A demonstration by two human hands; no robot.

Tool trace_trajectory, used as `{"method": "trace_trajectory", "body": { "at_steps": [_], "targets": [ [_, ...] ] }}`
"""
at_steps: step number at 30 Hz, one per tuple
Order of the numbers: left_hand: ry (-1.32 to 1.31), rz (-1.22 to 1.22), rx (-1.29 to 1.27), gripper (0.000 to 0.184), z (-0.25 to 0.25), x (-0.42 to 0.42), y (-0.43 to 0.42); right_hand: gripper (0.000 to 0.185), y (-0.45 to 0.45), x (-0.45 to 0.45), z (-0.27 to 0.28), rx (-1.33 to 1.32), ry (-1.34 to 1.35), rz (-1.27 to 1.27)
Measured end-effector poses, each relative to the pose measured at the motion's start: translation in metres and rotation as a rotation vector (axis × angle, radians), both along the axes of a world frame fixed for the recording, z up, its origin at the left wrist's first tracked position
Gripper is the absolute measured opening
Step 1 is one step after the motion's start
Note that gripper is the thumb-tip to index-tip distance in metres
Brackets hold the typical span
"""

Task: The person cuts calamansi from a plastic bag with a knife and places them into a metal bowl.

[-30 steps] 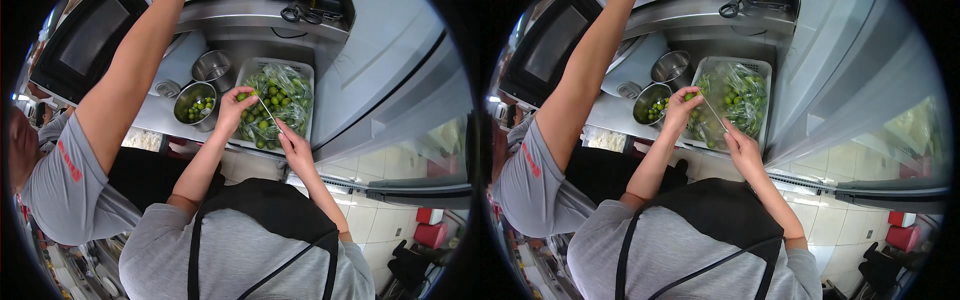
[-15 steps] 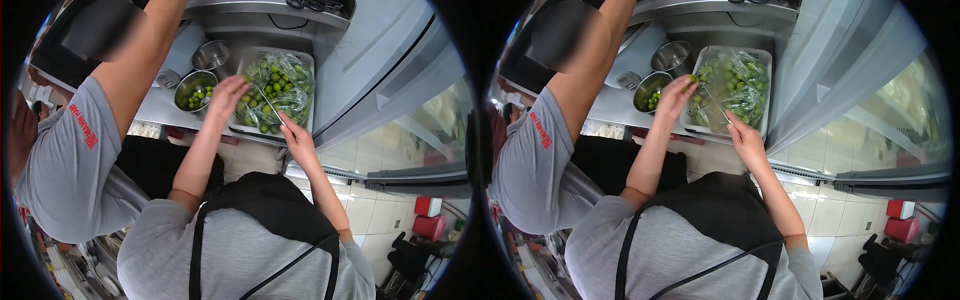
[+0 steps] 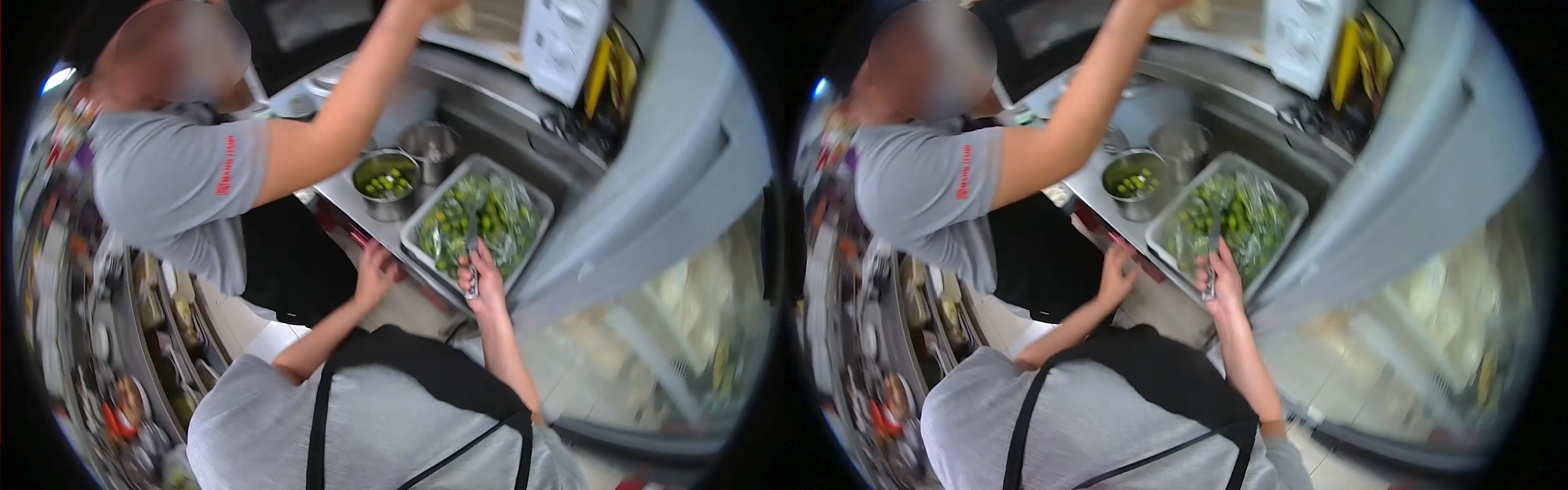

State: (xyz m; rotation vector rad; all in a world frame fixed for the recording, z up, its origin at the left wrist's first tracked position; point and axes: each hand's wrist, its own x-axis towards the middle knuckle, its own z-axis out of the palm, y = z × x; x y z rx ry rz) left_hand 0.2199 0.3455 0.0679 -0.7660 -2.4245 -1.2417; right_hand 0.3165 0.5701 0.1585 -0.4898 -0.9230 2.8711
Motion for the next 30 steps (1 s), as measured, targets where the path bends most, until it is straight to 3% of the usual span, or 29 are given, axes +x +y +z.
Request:
{"method": "trace_trajectory", "body": {
  "at_steps": [1,3,9,11,13,15,16,17,21,23,24,28,30],
  "targets": [
    [-0.089,0.071,-0.043,0.045,-0.025,0.024,-0.008,0.05,0.006,-0.007,-0.01,-0.149,0.004,-0.006],
    [-0.265,0.155,-0.044,0.046,-0.055,0.066,-0.023,0.048,0.005,-0.016,-0.015,-0.089,-0.018,-0.061],
    [-0.433,0.454,-0.141,0.048,-0.103,0.138,-0.063,0.05,-0.001,-0.018,-0.013,0.029,0.009,-0.06],
    [-0.619,0.493,-0.122,0.038,-0.125,0.157,-0.077,0.051,-0.002,-0.017,-0.008,0.077,-0.013,-0.061],
    [-0.803,0.442,-0.239,0.038,-0.163,0.185,-0.106,0.052,-0.002,-0.018,-0.014,0.111,0.012,-0.068],
    [-0.956,0.343,-0.588,0.048,-0.219,0.221,-0.145,0.053,-0.001,-0.02,-0.016,0.109,0.031,-0.066],
    [-1.016,0.182,-0.886,0.053,-0.248,0.235,-0.167,0.053,0.0,-0.022,-0.016,0.133,0.027,-0.052],
    [-0.946,0.168,-0.912,0.05,-0.281,0.258,-0.191,0.053,0.001,-0.024,-0.018,0.164,0.016,-0.033],
    [-1.23,0.463,-0.715,0.048,-0.268,0.349,-0.224,0.053,0.004,-0.028,-0.027,0.258,0.014,-0.001],
    [-1.371,0.47,-0.607,0.05,-0.272,0.377,-0.23,0.054,0.006,-0.031,-0.032,0.244,0.038,0.002],
    [-1.299,0.288,-0.737,0.051,-0.272,0.381,-0.233,0.054,0.007,-0.033,-0.035,0.265,0.04,0.007],
    [-1.392,0.458,-0.56,0.053,-0.256,0.398,-0.224,0.055,0.011,-0.036,-0.04,0.297,0.021,0.015],
    [-1.22,0.506,-0.468,0.051,-0.24,0.389,-0.214,0.056,0.01,-0.037,-0.038,0.285,0.02,0.016]
  ]
}}
